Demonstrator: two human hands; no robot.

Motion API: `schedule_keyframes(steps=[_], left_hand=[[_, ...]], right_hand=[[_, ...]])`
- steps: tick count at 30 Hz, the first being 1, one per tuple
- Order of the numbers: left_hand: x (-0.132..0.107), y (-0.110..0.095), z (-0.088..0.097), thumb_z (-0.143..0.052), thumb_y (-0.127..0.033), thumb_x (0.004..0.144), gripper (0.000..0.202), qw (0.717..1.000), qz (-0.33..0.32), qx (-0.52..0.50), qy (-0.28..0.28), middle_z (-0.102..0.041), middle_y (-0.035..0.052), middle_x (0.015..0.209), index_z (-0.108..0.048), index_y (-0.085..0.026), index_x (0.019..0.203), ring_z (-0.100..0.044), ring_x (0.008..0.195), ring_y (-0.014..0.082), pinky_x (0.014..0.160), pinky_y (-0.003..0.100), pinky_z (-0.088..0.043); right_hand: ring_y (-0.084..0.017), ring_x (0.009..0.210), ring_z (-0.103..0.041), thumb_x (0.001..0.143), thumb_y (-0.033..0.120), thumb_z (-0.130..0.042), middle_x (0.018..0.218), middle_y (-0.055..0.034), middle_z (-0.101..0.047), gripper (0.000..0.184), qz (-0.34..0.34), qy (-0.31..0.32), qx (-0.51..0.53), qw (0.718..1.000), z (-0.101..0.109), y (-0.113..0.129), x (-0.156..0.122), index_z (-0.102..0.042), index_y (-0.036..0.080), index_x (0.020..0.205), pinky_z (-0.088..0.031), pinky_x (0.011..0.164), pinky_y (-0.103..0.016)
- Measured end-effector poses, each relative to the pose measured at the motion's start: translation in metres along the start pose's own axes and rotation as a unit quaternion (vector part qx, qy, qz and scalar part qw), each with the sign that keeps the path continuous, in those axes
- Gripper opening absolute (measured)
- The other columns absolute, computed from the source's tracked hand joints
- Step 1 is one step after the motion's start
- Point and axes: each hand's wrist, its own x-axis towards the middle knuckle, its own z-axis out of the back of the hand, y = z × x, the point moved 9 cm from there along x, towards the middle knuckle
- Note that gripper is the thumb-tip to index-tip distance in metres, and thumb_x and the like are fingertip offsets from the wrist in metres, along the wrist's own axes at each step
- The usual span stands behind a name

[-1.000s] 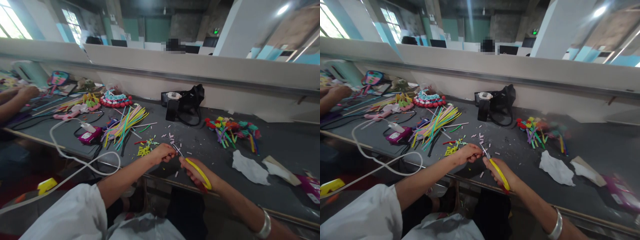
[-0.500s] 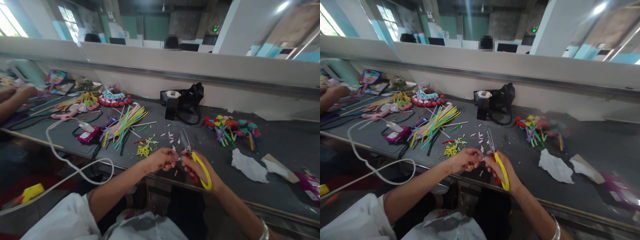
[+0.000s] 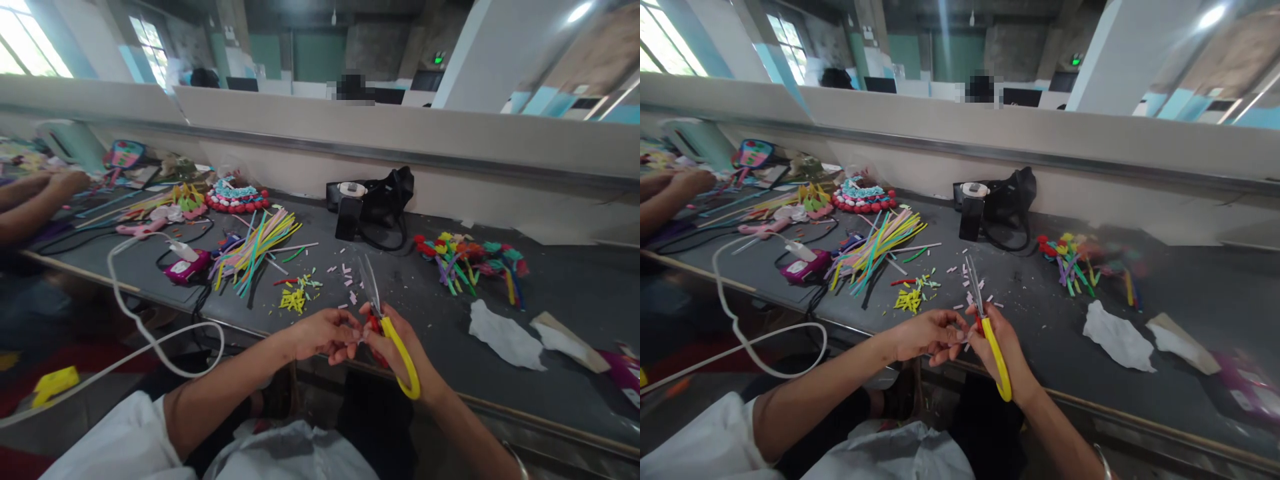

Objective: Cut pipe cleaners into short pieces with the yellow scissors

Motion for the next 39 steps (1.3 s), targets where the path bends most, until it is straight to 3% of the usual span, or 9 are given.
schedule_keyframes(steps=[3,6,13,18,22,26,32,39], left_hand=[[-0.001,0.003,0.0,-0.063,-0.046,0.076,0.035,0.999,0.034,0.025,0.004,-0.066,0.0051,0.062,-0.06,-0.012,0.076,-0.054,0.042,0.0102,0.041,0.022,-0.041],[-0.004,0.002,0.004,-0.062,-0.042,0.075,0.031,0.997,0.056,0.042,-0.008,-0.068,0.0078,0.064,-0.061,-0.011,0.069,-0.056,0.043,0.0111,0.041,0.022,-0.044],[-0.008,0.0,0.005,-0.067,-0.035,0.067,0.023,0.993,0.045,0.094,-0.046,-0.063,0.0001,0.055,-0.063,-0.013,0.076,-0.051,0.039,0.0083,0.036,0.019,-0.039],[-0.01,-0.011,0.024,-0.06,-0.028,0.068,0.013,0.985,-0.022,0.082,-0.149,-0.055,-0.0047,0.046,-0.061,-0.015,0.07,-0.041,0.03,0.0053,0.029,0.016,-0.027],[-0.012,-0.015,0.033,-0.061,-0.028,0.069,0.013,0.982,-0.039,0.043,-0.181,-0.057,-0.0043,0.047,-0.06,-0.015,0.069,-0.042,0.029,0.0055,0.029,0.017,-0.029],[-0.01,-0.016,0.03,-0.061,-0.028,0.069,0.013,0.982,-0.038,0.034,-0.18,-0.057,-0.0036,0.048,-0.06,-0.014,0.069,-0.044,0.03,0.006,0.031,0.017,-0.033],[-0.005,-0.013,0.022,-0.06,-0.026,0.068,0.012,0.988,-0.025,0.059,-0.139,-0.058,-0.0028,0.049,-0.061,-0.014,0.069,-0.048,0.032,0.0073,0.035,0.018,-0.038],[-0.004,-0.009,0.027,-0.061,-0.031,0.068,0.017,0.989,-0.01,0.066,-0.13,-0.059,-0.0025,0.051,-0.062,-0.015,0.071,-0.052,0.037,0.0083,0.037,0.018,-0.039]], right_hand=[[-0.011,0.057,-0.05,0.076,0.029,-0.053,0.072,0.0028,-0.055,0.024,0.015,-0.018,-0.04,0.999,0.005,0.005,0.0,-0.053,0.02,0.098,-0.043,0.057,-0.022],[-0.011,0.055,-0.048,0.076,0.029,-0.052,0.071,0.0029,-0.054,0.023,0.018,-0.025,-0.053,0.998,0.008,0.006,0.001,-0.053,0.02,0.097,-0.042,0.056,-0.023],[-0.013,0.065,-0.056,0.076,0.029,-0.055,0.077,0.0001,-0.058,0.027,0.029,-0.041,-0.079,0.996,0.013,-0.002,0.001,-0.054,0.019,0.101,-0.046,0.065,-0.024],[-0.012,0.055,-0.054,0.082,0.055,-0.052,0.069,0.0015,-0.056,0.043,-0.082,0.014,-0.029,0.996,0.003,-0.024,-0.016,-0.052,0.021,0.109,-0.042,0.048,-0.021],[-0.009,0.046,-0.047,0.081,0.07,-0.043,0.065,0.0033,-0.052,0.055,-0.161,0.051,0.018,0.986,-0.013,-0.047,-0.04,-0.054,0.022,0.104,-0.036,0.038,-0.017],[-0.008,0.045,-0.044,0.08,0.074,-0.042,0.061,0.0036,-0.051,0.056,-0.155,0.084,0.001,0.984,-0.025,-0.056,-0.049,-0.055,0.022,0.097,-0.035,0.038,-0.017],[-0.006,0.04,-0.039,0.081,0.07,-0.047,0.057,0.0056,-0.047,0.048,-0.112,0.144,0.006,0.983,-0.032,-0.045,-0.042,-0.053,0.023,0.088,-0.03,0.035,-0.017],[-0.008,0.043,-0.046,0.081,0.076,-0.035,0.062,0.0039,-0.05,0.057,-0.131,0.125,0.001,0.983,-0.034,-0.046,-0.041,-0.049,0.022,0.089,-0.038,0.036,-0.017]])
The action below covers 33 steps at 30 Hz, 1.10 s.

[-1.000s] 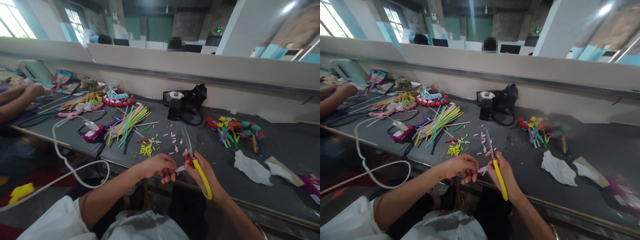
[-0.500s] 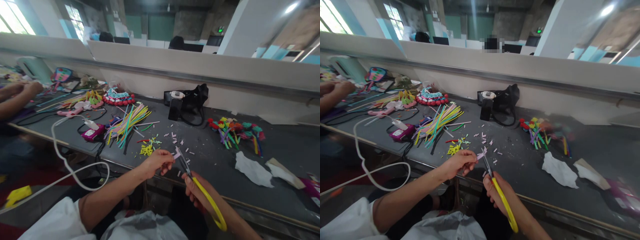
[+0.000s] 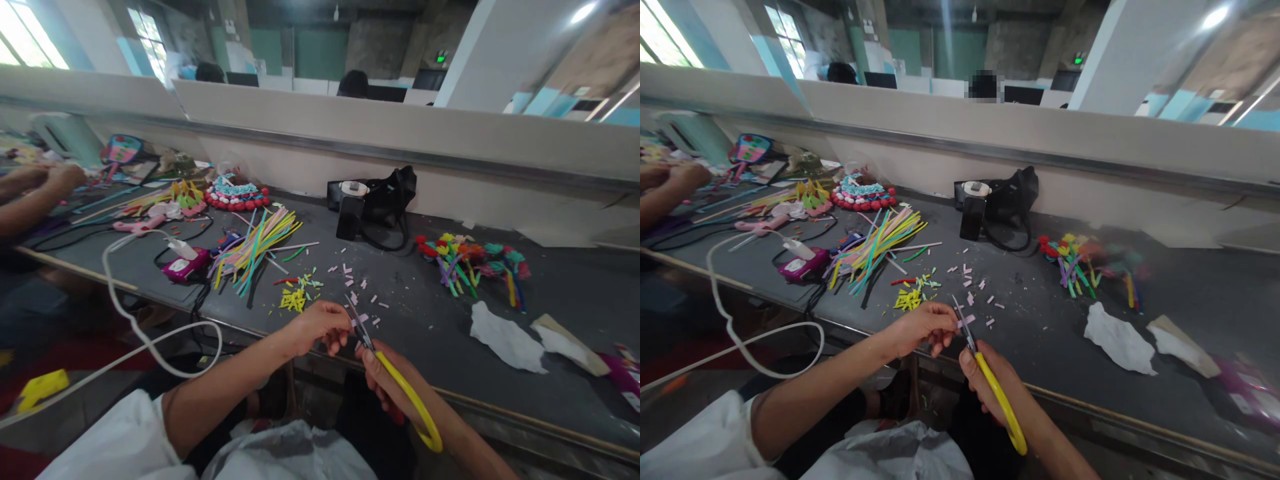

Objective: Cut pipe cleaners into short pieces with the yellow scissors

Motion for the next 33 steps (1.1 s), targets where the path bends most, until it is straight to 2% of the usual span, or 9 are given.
schedule_keyframes(steps=[8,13,19,23,27,33], left_hand=[[0.007,-0.001,0.001,-0.061,-0.029,0.067,0.015,1.0,-0.009,0.001,-0.003,-0.057,-0.0024,0.048,-0.062,-0.014,0.066,-0.049,0.034,0.0085,0.035,0.019,-0.04],[0.022,0.003,0.011,-0.057,-0.027,0.066,0.013,0.999,0.014,0.041,-0.026,-0.055,-0.0027,0.046,-0.061,-0.014,0.063,-0.048,0.033,0.0082,0.033,0.018,-0.035],[0.046,0.006,0.02,-0.055,-0.023,0.066,0.011,0.996,0.029,0.087,-0.02,-0.055,-0.003,0.046,-0.06,-0.014,0.062,-0.046,0.032,0.0081,0.035,0.02,-0.038],[0.053,0.001,0.021,-0.058,-0.024,0.066,0.012,0.991,0.025,0.131,-0.022,-0.056,-0.0022,0.047,-0.06,-0.013,0.061,-0.047,0.033,0.0083,0.036,0.02,-0.038],[0.052,-0.008,0.021,-0.06,-0.024,0.067,0.013,0.981,0.006,0.186,-0.047,-0.056,-0.0017,0.048,-0.059,-0.013,0.059,-0.047,0.035,0.0083,0.038,0.02,-0.038],[0.039,-0.024,0.037,-0.067,-0.028,0.069,0.013,0.944,-0.083,0.275,-0.161,-0.054,-0.0054,0.052,-0.065,-0.015,0.073,-0.047,0.04,0.0058,0.041,0.016,-0.036]], right_hand=[[-0.005,0.04,-0.037,0.079,0.078,-0.037,0.057,0.0079,-0.043,0.058,-0.027,0.019,0.075,0.997,-0.005,-0.004,0.004,-0.046,0.022,0.087,-0.034,0.036,-0.016],[-0.002,0.04,-0.03,0.07,0.08,-0.05,0.054,0.0104,-0.038,0.061,-0.107,0.011,0.175,0.979,-0.009,-0.015,0.01,-0.048,0.021,0.086,-0.025,0.035,-0.013],[0.0,0.035,-0.025,0.075,0.071,-0.055,0.051,0.0112,-0.036,0.051,-0.145,-0.011,0.206,0.968,-0.004,-0.023,0.022,-0.05,0.021,0.086,-0.02,0.032,-0.01],[0.001,0.032,-0.022,0.076,0.066,-0.058,0.048,0.0117,-0.035,0.048,-0.142,-0.014,0.23,0.963,-0.001,-0.026,0.026,-0.052,0.019,0.082,-0.018,0.031,-0.009],[0.001,0.032,-0.024,0.077,0.064,-0.059,0.048,0.0116,-0.035,0.048,-0.117,-0.037,0.254,0.959,0.006,-0.03,0.026,-0.053,0.017,0.081,-0.018,0.031,-0.009],[0.0,0.035,-0.026,0.076,0.066,-0.059,0.05,0.0111,-0.037,0.05,-0.052,-0.044,0.32,0.945,0.015,-0.034,0.012,-0.053,0.018,0.088,-0.021,0.033,-0.011]])
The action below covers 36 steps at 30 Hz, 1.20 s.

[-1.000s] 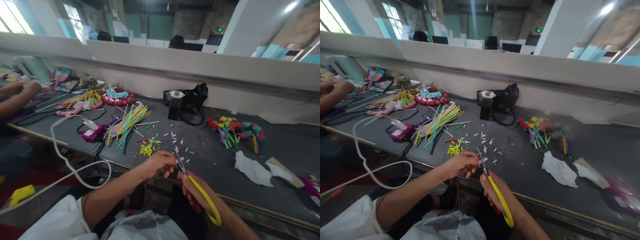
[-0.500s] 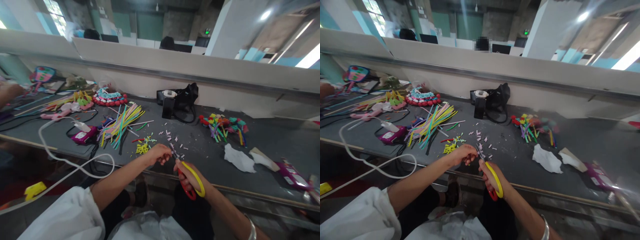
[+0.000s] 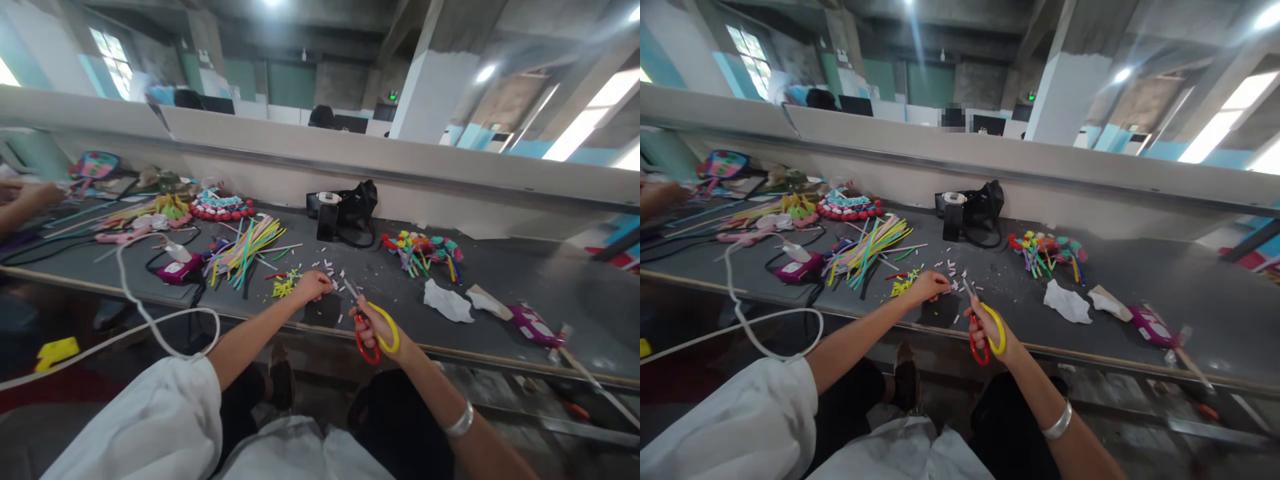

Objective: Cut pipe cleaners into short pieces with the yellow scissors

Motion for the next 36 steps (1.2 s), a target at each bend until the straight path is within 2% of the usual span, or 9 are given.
schedule_keyframes(steps=[7,11,15,17,20,24,27,29,36], left_hand=[[-0.001,0.006,0.014,-0.06,-0.026,0.078,0.021,0.994,-0.052,0.056,-0.076,-0.061,-0.0017,0.063,-0.068,-0.015,0.095,-0.055,0.049,0.0085,0.045,0.017,-0.04],[0.01,0.003,0.038,-0.053,-0.023,0.082,0.023,0.987,-0.064,0.092,-0.116,-0.063,0.001,0.068,-0.067,-0.013,0.097,-0.06,0.059,0.0114,0.054,0.02,-0.046],[0.032,-0.01,0.065,-0.045,-0.026,0.087,0.029,0.969,-0.069,0.151,-0.182,-0.066,0.0081,0.098,-0.063,-0.013,0.105,-0.061,0.093,0.0186,0.079,0.028,-0.048],[0.046,-0.016,0.064,-0.041,-0.028,0.089,0.033,0.958,-0.067,0.183,-0.211,-0.059,0.0132,0.119,-0.059,-0.011,0.111,-0.052,0.114,0.0224,0.094,0.032,-0.042],[0.063,-0.017,0.037,-0.048,-0.036,0.088,0.041,0.948,-0.057,0.226,-0.214,-0.049,0.0203,0.131,-0.054,-0.007,0.117,-0.041,0.127,0.0284,0.105,0.039,-0.032],[0.062,-0.013,-0.023,-0.051,-0.042,0.086,0.055,0.946,-0.061,0.265,-0.178,-0.039,0.0248,0.141,-0.046,-0.006,0.127,-0.029,0.135,0.0356,0.109,0.051,-0.021],[0.049,-0.019,-0.061,-0.046,-0.05,0.087,0.06,0.949,-0.103,0.275,-0.115,-0.043,0.0198,0.141,-0.044,-0.009,0.132,-0.037,0.133,0.0291,0.108,0.04,-0.029],[0.044,-0.029,-0.069,-0.046,-0.056,0.085,0.063,0.947,-0.138,0.279,-0.08,-0.045,0.0128,0.142,-0.042,-0.017,0.134,-0.039,0.132,0.0241,0.106,0.034,-0.033],[0.1,-0.036,0.043,-0.037,-0.038,0.091,0.05,0.921,-0.031,0.325,-0.212,-0.04,0.0275,0.138,-0.044,-0.002,0.126,-0.033,0.133,0.0349,0.106,0.047,-0.027]], right_hand=[[-0.002,0.039,-0.026,0.078,0.066,-0.057,0.055,0.0103,-0.037,0.049,0.098,-0.011,0.098,0.99,0.018,0.021,-0.022,-0.052,0.021,0.096,-0.024,0.037,-0.013],[-0.003,0.041,-0.028,0.079,0.062,-0.059,0.058,0.009,-0.037,0.043,0.161,-0.018,0.125,0.979,0.02,0.05,-0.019,-0.054,0.023,0.096,-0.025,0.037,-0.014],[-0.004,0.042,-0.03,0.078,0.061,-0.06,0.06,0.0088,-0.036,0.042,0.218,-0.032,0.146,0.964,0.024,0.073,-0.002,-0.055,0.024,0.097,-0.028,0.039,-0.014],[-0.004,0.042,-0.03,0.078,0.06,-0.06,0.06,0.0089,-0.036,0.04,0.234,-0.039,0.15,0.96,0.026,0.077,0.005,-0.055,0.025,0.097,-0.029,0.039,-0.014],[-0.004,0.042,-0.03,0.08,0.059,-0.059,0.059,0.0086,-0.037,0.038,0.238,-0.045,0.146,0.959,0.03,0.078,0.011,-0.056,0.025,0.097,-0.03,0.039,-0.015],[-0.004,0.043,-0.032,0.083,0.056,-0.058,0.06,0.0082,-0.038,0.035,0.236,-0.052,0.149,0.959,0.036,0.073,0.01,-0.056,0.025,0.098,-0.03,0.039,-0.015],[-0.004,0.043,-0.033,0.085,0.054,-0.057,0.061,0.0078,-0.039,0.032,0.229,-0.05,0.155,0.96,0.04,0.067,0.008,-0.056,0.024,0.099,-0.03,0.039,-0.015],[-0.004,0.043,-0.032,0.085,0.052,-0.057,0.061,0.0077,-0.039,0.032,0.223,-0.046,0.161,0.96,0.042,0.063,0.008,-0.056,0.024,0.099,-0.03,0.039,-0.015],[-0.004,0.043,-0.033,0.081,0.056,-0.06,0.06,0.0083,-0.039,0.036,0.213,-0.054,0.159,0.962,0.044,0.056,0.013,-0.056,0.025,0.1,-0.031,0.039,-0.015]])
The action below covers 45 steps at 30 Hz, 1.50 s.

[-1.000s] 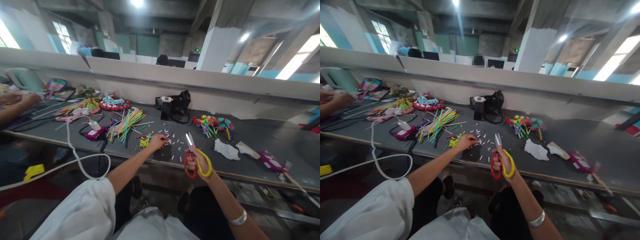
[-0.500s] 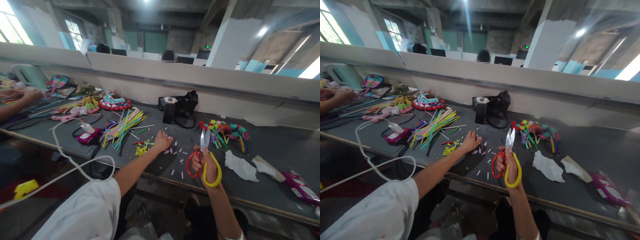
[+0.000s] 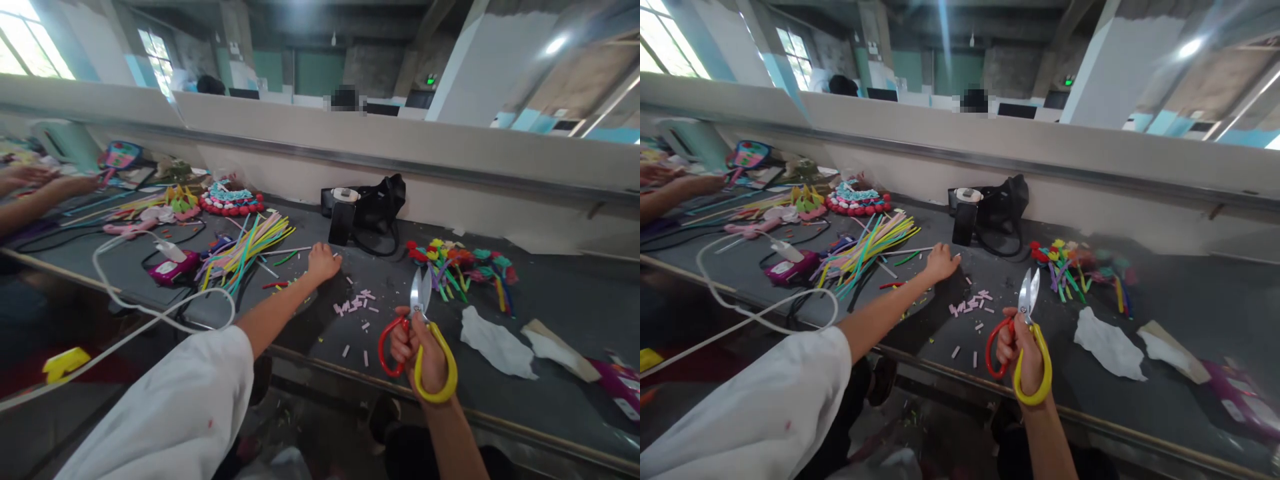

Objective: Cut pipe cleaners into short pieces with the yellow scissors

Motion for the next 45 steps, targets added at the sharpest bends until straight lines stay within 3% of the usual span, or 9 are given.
schedule_keyframes(steps=[4,11,19,25,29,35,38,42,45], left_hand=[[0.016,-0.005,-0.02,-0.04,-0.041,0.09,0.047,0.999,-0.021,0.003,0.046,-0.048,0.0232,0.133,-0.051,-0.006,0.12,-0.04,0.129,0.032,0.104,0.045,-0.031],[-0.061,-0.059,-0.052,-0.055,-0.054,0.08,0.043,0.977,-0.164,-0.012,0.138,-0.065,0.0079,0.116,-0.065,-0.021,0.106,-0.059,0.107,0.0224,0.088,0.028,-0.044],[0.006,0.049,0.03,-0.05,-0.032,0.091,0.03,0.996,-0.028,0.083,0.032,-0.059,0.0137,0.117,-0.059,-0.014,0.114,-0.057,0.106,0.0235,0.091,0.04,-0.047],[0.026,0.077,0.015,-0.056,-0.033,0.089,0.036,0.991,-0.017,0.12,0.056,-0.057,0.0107,0.119,-0.054,-0.015,0.12,-0.059,0.102,0.0218,0.085,0.042,-0.052],[0.021,0.051,-0.003,-0.055,-0.033,0.089,0.036,0.989,-0.064,0.102,0.086,-0.057,0.0102,0.12,-0.054,-0.016,0.12,-0.059,0.102,0.0219,0.084,0.043,-0.052],[-0.002,-0.04,-0.045,-0.059,-0.028,0.084,0.016,0.965,-0.215,0.009,0.146,-0.067,0.0045,0.1,-0.067,-0.019,0.094,-0.062,0.096,0.0166,0.087,0.026,-0.047],[-0.013,-0.073,-0.063,-0.052,-0.03,0.087,0.028,0.955,-0.261,-0.034,0.134,-0.061,0.0093,0.12,-0.064,-0.016,0.109,-0.055,0.114,0.0196,0.098,0.029,-0.04],[-0.047,-0.092,-0.072,-0.048,-0.036,0.09,0.04,0.944,-0.297,-0.08,0.121,-0.051,0.0166,0.135,-0.056,-0.013,0.121,-0.046,0.126,0.0247,0.105,0.039,-0.033],[-0.084,-0.096,-0.064,-0.053,-0.038,0.087,0.034,0.924,-0.338,-0.108,0.138,-0.061,0.0107,0.125,-0.062,-0.017,0.113,-0.055,0.115,0.0195,0.1,0.029,-0.038]], right_hand=[[-0.004,0.042,-0.033,0.08,0.056,-0.061,0.059,0.0083,-0.04,0.04,-0.003,0.007,-0.01,1.0,-0.005,-0.003,0.005,-0.056,0.025,0.105,-0.031,0.038,-0.015],[-0.004,0.043,-0.034,0.082,0.05,-0.062,0.06,0.0076,-0.041,0.034,-0.009,0.027,-0.005,1.0,-0.013,-0.004,0.002,-0.057,0.024,0.104,-0.032,0.038,-0.015],[-0.004,0.043,-0.035,0.081,0.047,-0.064,0.06,0.0078,-0.042,0.032,-0.006,0.022,0.003,1.0,-0.011,-0.006,0.005,-0.056,0.025,0.104,-0.031,0.039,-0.015],[-0.004,0.044,-0.036,0.079,0.044,-0.067,0.06,0.008,-0.044,0.036,-0.006,0.01,-0.004,1.0,-0.005,-0.008,0.011,-0.056,0.024,0.106,-0.032,0.039,-0.015],[-0.004,0.044,-0.035,0.079,0.045,-0.068,0.06,0.0082,-0.043,0.037,-0.003,0.006,-0.005,1.0,-0.004,-0.009,0.012,-0.055,0.023,0.106,-0.032,0.038,-0.015],[-0.003,0.042,-0.033,0.08,0.048,-0.065,0.059,0.0091,-0.041,0.033,-0.012,0.008,-0.001,1.0,-0.008,-0.011,0.013,-0.056,0.022,0.099,-0.03,0.037,-0.015],[-0.003,0.042,-0.033,0.078,0.047,-0.068,0.058,0.0095,-0.039,0.035,-0.009,0.005,-0.001,1.0,-0.008,-0.01,0.013,-0.056,0.022,0.1,-0.03,0.037,-0.015],[-0.003,0.042,-0.032,0.075,0.047,-0.069,0.058,0.0097,-0.039,0.037,-0.001,0.002,-0.006,1.0,-0.008,-0.006,0.01,-0.056,0.022,0.098,-0.03,0.037,-0.015],[-0.003,0.042,-0.032,0.077,0.047,-0.068,0.059,0.0093,-0.04,0.034,0.003,0.004,-0.009,1.0,-0.008,-0.002,0.005,-0.056,0.022,0.097,-0.03,0.038,-0.015]])
